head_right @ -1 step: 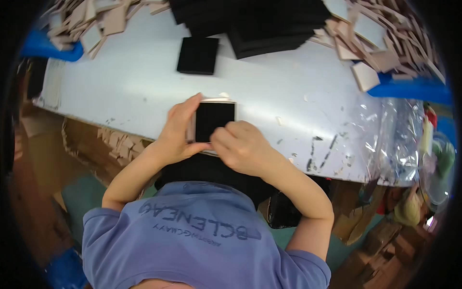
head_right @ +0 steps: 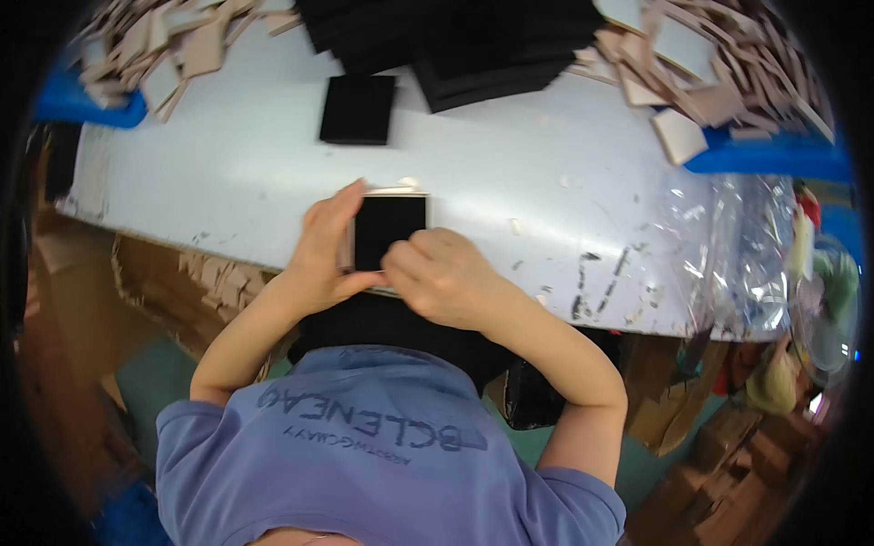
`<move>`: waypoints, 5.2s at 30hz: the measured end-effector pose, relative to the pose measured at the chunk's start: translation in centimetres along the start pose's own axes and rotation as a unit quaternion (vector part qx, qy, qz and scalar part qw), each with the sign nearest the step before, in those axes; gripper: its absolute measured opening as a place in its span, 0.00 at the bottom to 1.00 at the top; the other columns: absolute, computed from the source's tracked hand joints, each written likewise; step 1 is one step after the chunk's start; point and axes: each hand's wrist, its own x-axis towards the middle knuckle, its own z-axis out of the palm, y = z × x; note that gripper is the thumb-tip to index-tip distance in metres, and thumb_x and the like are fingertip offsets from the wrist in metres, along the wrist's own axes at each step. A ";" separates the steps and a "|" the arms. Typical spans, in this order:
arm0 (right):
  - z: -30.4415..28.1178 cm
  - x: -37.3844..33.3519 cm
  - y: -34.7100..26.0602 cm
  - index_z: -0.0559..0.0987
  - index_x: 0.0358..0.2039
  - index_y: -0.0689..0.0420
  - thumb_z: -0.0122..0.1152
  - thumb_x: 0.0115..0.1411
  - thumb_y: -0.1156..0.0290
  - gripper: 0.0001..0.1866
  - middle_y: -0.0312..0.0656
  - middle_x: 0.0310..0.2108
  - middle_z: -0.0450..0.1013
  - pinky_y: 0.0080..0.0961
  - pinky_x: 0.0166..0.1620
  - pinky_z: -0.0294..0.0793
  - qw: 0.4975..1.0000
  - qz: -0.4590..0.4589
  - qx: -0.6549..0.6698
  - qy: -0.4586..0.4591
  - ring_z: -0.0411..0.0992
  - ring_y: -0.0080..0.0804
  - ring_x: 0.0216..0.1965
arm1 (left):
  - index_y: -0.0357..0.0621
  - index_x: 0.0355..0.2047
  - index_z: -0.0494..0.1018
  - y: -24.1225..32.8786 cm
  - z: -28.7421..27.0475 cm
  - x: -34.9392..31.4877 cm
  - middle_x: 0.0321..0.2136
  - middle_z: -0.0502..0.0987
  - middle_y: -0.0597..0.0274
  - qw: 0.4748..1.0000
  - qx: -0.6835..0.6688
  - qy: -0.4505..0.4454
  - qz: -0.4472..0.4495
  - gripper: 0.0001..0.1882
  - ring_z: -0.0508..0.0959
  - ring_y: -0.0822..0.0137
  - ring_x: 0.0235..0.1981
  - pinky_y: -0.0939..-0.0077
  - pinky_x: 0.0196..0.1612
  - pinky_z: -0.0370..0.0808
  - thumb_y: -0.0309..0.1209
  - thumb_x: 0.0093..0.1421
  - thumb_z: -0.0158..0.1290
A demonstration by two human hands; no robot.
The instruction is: Placing black foam inserts into small jewelry boxes and closing them with lids.
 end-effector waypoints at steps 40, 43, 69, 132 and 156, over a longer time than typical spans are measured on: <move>-7.7 -3.4 11.5 0.64 0.56 0.62 0.67 0.35 0.73 0.42 0.53 0.54 0.63 0.39 0.58 0.59 0.943 0.241 -0.135 -0.184 0.62 0.48 0.55 | 0.60 0.46 0.75 0.6 -2.5 0.4 0.60 0.58 0.47 0.990 0.098 -0.097 0.010 0.24 0.59 0.45 0.59 0.56 0.55 0.57 0.34 0.45 0.62; -7.1 -0.2 8.1 0.65 0.54 0.66 0.70 0.34 0.68 0.43 0.54 0.50 0.67 0.38 0.54 0.64 0.976 0.184 0.078 -0.082 0.65 0.50 0.50 | 0.55 0.50 0.72 0.5 -2.7 0.3 0.59 0.57 0.45 0.988 0.114 -0.108 0.012 0.28 0.62 0.45 0.57 0.57 0.53 0.60 0.35 0.45 0.63; 0.3 1.4 2.0 0.65 0.57 0.54 0.67 0.44 0.48 0.42 0.58 0.60 0.52 0.52 0.60 0.48 0.980 0.126 0.030 -0.150 0.49 0.53 0.62 | 0.43 0.61 0.55 -0.3 -2.8 0.9 0.62 0.50 0.37 0.982 0.115 -0.152 -0.002 0.45 0.55 0.40 0.61 0.47 0.59 0.52 0.50 0.47 0.60; 1.8 8.1 10.0 0.73 0.47 0.62 0.69 0.42 0.63 0.30 0.49 0.50 0.68 0.36 0.48 0.68 0.995 0.064 -0.061 0.035 0.65 0.45 0.48 | 0.37 0.54 0.59 -22.2 -32.8 2.3 0.55 0.59 0.40 0.635 0.403 0.541 -0.376 0.38 0.59 0.42 0.56 0.47 0.55 0.56 0.40 0.47 0.62; 3.1 6.9 10.7 0.72 0.51 0.60 0.65 0.45 0.62 0.31 0.48 0.54 0.66 0.36 0.52 0.67 0.993 0.083 -0.010 0.080 0.65 0.45 0.52 | 0.34 0.34 0.72 -29.3 -39.3 -5.1 0.31 0.76 0.42 0.693 0.447 0.447 -0.347 0.16 0.75 0.43 0.37 0.58 0.41 0.70 0.35 0.50 0.55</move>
